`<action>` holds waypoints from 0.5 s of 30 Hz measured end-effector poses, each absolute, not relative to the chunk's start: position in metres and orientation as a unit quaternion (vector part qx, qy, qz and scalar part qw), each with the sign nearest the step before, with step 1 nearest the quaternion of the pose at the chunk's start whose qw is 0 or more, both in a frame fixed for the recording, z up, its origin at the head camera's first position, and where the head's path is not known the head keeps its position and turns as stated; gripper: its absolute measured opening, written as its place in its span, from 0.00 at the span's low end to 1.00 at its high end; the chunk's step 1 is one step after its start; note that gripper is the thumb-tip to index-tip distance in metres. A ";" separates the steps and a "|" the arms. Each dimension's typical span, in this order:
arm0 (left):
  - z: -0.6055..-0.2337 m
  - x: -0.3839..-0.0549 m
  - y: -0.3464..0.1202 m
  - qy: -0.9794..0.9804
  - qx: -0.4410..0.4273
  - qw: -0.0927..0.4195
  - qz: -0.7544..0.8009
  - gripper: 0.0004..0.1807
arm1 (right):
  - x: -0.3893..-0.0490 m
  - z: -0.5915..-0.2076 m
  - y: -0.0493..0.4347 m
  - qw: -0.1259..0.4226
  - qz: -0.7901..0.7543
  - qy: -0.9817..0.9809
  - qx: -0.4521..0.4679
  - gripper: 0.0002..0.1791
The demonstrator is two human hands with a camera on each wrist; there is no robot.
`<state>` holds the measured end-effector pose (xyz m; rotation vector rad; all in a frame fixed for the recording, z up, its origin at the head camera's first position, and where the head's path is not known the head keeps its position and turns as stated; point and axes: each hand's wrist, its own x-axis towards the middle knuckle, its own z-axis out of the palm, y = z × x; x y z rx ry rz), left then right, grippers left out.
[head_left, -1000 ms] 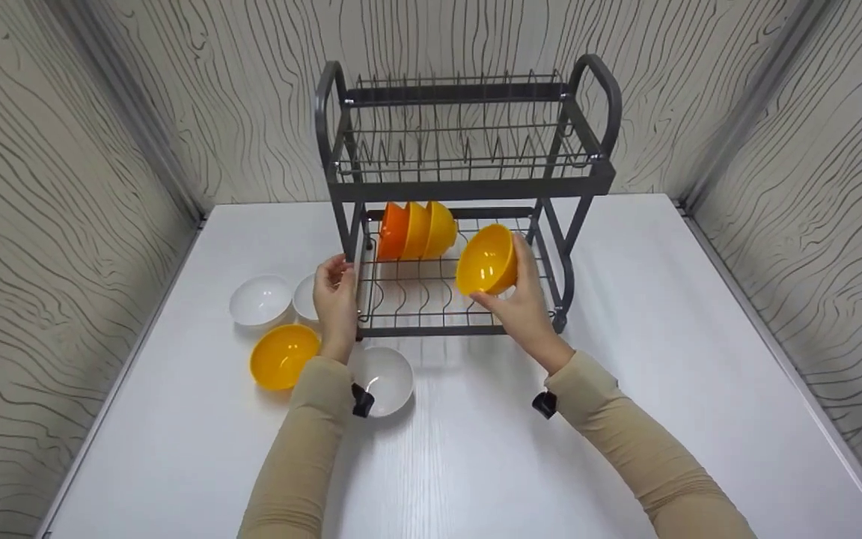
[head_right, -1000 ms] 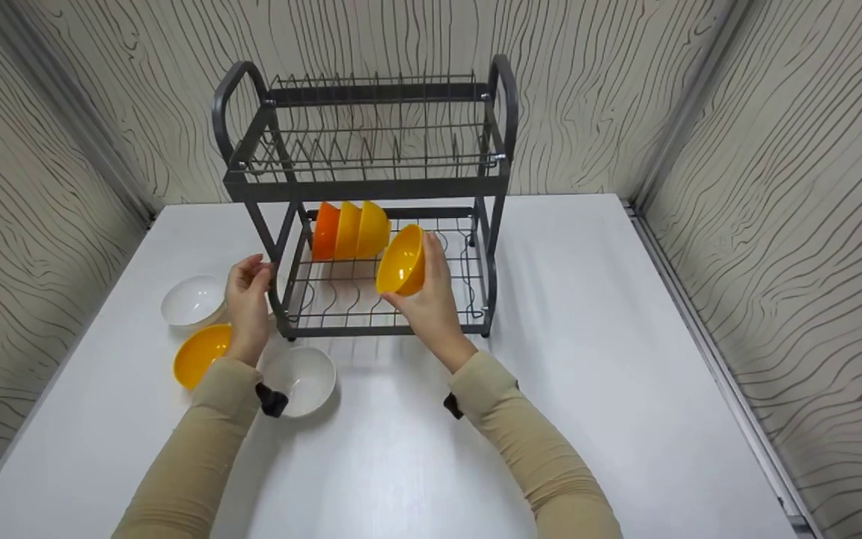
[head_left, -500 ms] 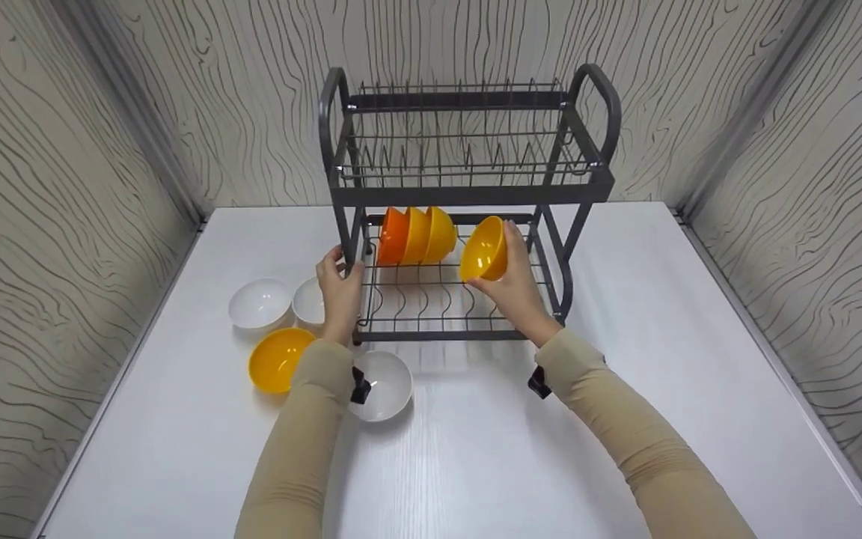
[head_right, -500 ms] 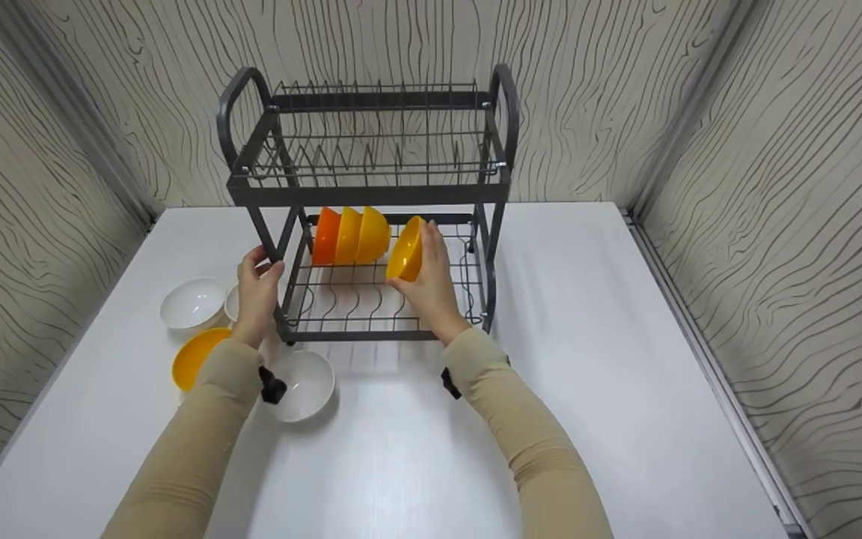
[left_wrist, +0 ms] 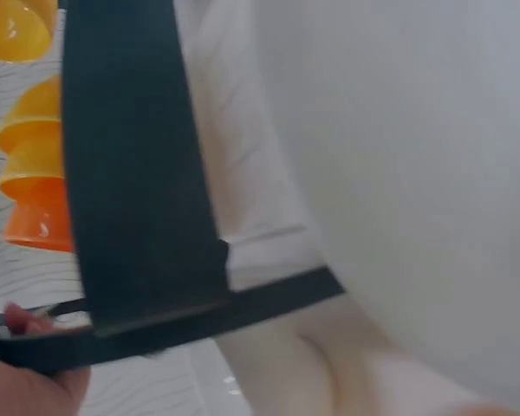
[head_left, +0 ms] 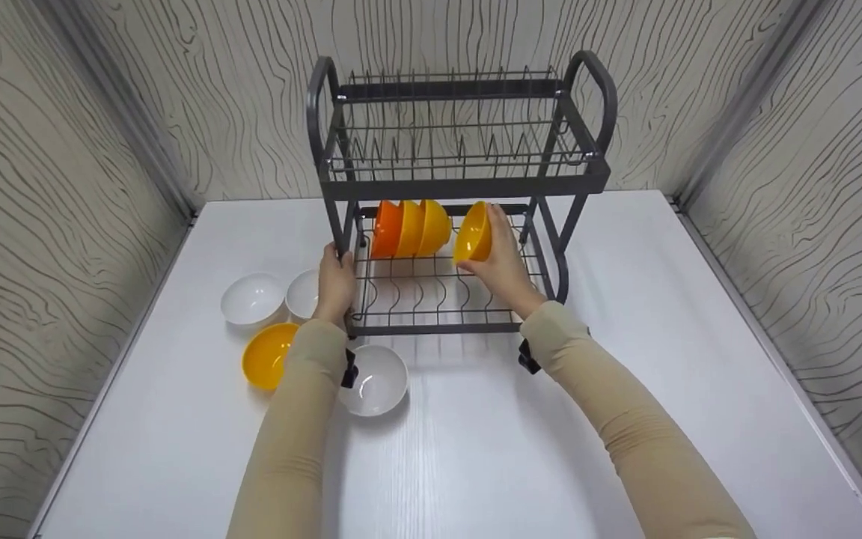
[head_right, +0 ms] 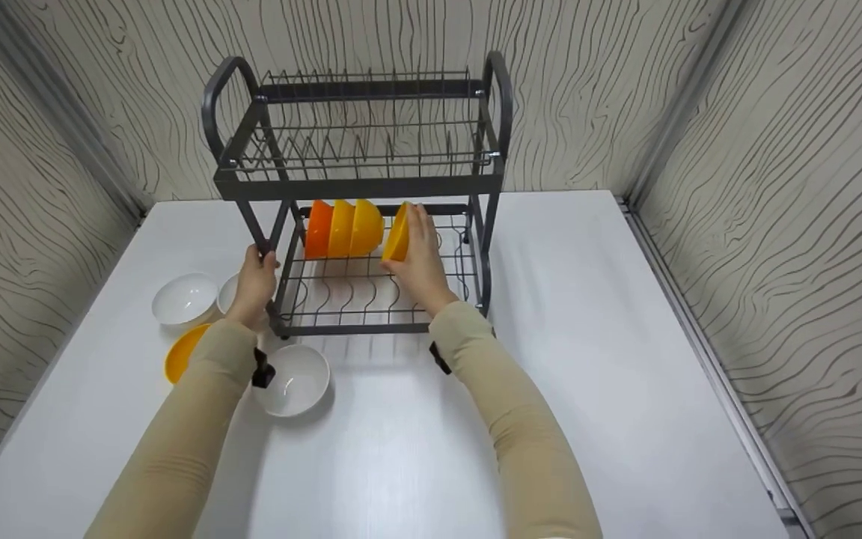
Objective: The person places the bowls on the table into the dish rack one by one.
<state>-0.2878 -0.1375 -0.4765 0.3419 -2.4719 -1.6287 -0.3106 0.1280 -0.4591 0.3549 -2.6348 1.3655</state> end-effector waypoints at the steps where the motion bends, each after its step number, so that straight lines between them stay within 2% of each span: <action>1: -0.477 -0.289 -0.139 -0.827 0.113 0.074 -0.546 0.24 | -0.313 -0.459 0.128 0.077 0.452 -0.880 0.121 0.56; 7: -0.482 -0.291 -0.144 -0.823 0.116 0.038 -0.554 0.25 | -0.321 -0.460 0.127 0.067 0.423 -0.894 0.135 0.56; 15: -0.486 -0.294 -0.145 -0.814 0.119 0.030 -0.567 0.25 | -0.334 -0.466 0.127 0.058 0.405 -0.901 0.144 0.57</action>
